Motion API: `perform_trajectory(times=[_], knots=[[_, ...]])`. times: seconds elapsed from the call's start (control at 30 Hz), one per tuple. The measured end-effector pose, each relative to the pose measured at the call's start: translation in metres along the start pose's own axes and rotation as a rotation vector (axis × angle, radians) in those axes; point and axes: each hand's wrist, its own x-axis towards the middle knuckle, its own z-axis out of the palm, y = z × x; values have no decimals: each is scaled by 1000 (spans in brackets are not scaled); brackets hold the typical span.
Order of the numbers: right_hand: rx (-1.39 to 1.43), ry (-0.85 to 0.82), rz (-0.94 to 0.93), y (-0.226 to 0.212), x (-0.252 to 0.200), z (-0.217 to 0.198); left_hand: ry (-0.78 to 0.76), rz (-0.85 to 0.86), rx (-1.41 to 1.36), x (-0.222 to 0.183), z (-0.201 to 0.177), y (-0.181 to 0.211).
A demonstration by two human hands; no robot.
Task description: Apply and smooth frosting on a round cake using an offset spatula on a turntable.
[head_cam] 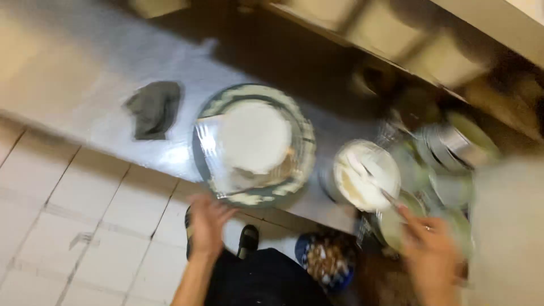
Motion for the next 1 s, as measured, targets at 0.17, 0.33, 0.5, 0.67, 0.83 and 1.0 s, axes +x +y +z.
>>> perform_trajectory(times=[0.17, 0.33, 0.5, 0.67, 0.83, 1.0], knots=[[350, 416, -99, -36, -52, 61, -740, 175, -890, 12, -36, -16], [85, 271, -46, 10, -91, 24, -432, 139, -452, -1, -11, 5], [-240, -89, 47, 66, -120, -16, -712, 139, -999, 24, -31, 9], [399, 209, 194, 42, -104, -30, 159, 189, 27, 39, -51, 6], [1077, -24, 340, -72, -54, -3, 243, 132, 226, -2, 17, 65], [1414, -189, 388, -169, -23, 6, 313, 303, 484, 41, 8, 118]])
